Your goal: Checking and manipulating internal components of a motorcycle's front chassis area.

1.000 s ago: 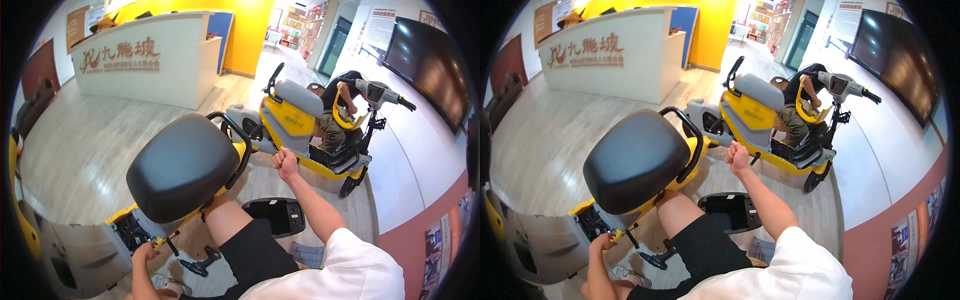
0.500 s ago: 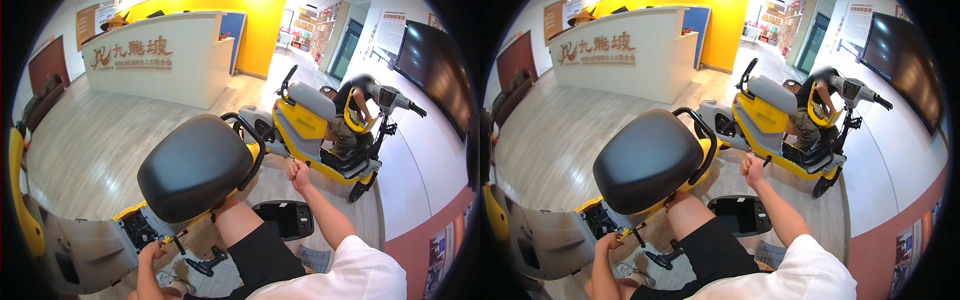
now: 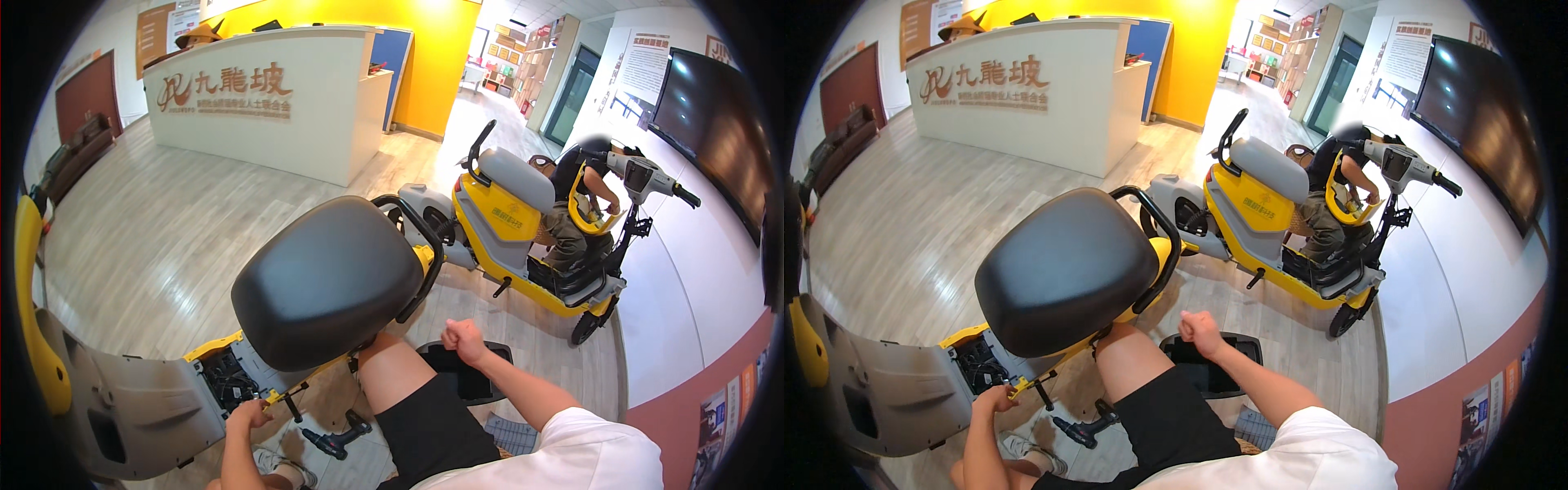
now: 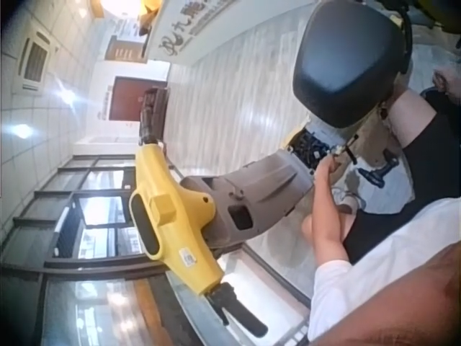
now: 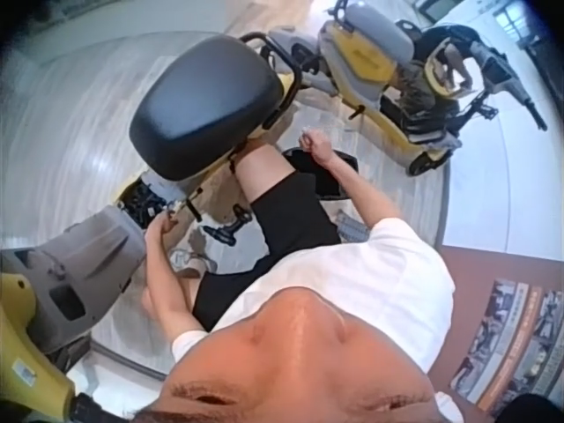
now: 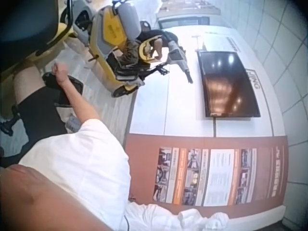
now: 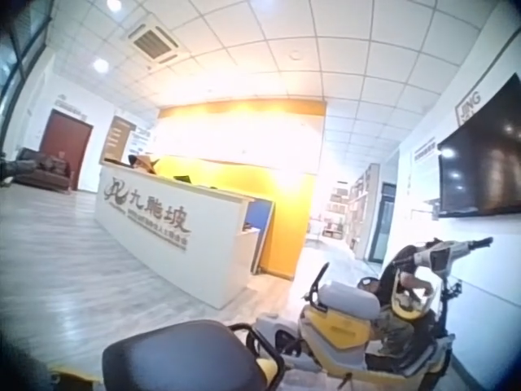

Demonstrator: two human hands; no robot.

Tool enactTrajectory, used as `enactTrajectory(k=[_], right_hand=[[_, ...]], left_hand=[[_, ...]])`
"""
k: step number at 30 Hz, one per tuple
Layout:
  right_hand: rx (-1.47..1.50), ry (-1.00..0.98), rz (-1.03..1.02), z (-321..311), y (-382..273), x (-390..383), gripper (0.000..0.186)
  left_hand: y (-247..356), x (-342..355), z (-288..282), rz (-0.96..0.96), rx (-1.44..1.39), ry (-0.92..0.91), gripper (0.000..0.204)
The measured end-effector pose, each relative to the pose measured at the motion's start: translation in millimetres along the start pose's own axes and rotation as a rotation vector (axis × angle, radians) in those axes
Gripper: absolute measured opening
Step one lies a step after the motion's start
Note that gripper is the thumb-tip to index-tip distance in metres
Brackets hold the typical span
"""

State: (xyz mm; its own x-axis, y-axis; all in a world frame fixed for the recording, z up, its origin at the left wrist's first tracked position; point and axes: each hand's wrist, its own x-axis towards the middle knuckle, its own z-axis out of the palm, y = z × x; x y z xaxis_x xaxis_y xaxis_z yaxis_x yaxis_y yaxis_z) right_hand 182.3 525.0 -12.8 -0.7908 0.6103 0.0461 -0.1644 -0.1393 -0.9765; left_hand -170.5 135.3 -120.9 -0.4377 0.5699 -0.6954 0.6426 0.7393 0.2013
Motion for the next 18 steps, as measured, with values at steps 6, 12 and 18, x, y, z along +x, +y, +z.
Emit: enactTrajectory(k=[6,12,18], right_hand=[[-0.137,-0.215,0.032,71,6,-11,0.051],[-0.599,-0.076,-0.263,98,9,-8,0.043],[-0.745,-0.109,-0.394,97,13,-9,0.039]], left_hand=[[17,-3,-11,0.043,-0.021,-0.009,0.056],[5,3,-2,0.005,-0.019,-0.017,0.057],[-3,11,2,0.025,-0.016,0.015,0.058]])
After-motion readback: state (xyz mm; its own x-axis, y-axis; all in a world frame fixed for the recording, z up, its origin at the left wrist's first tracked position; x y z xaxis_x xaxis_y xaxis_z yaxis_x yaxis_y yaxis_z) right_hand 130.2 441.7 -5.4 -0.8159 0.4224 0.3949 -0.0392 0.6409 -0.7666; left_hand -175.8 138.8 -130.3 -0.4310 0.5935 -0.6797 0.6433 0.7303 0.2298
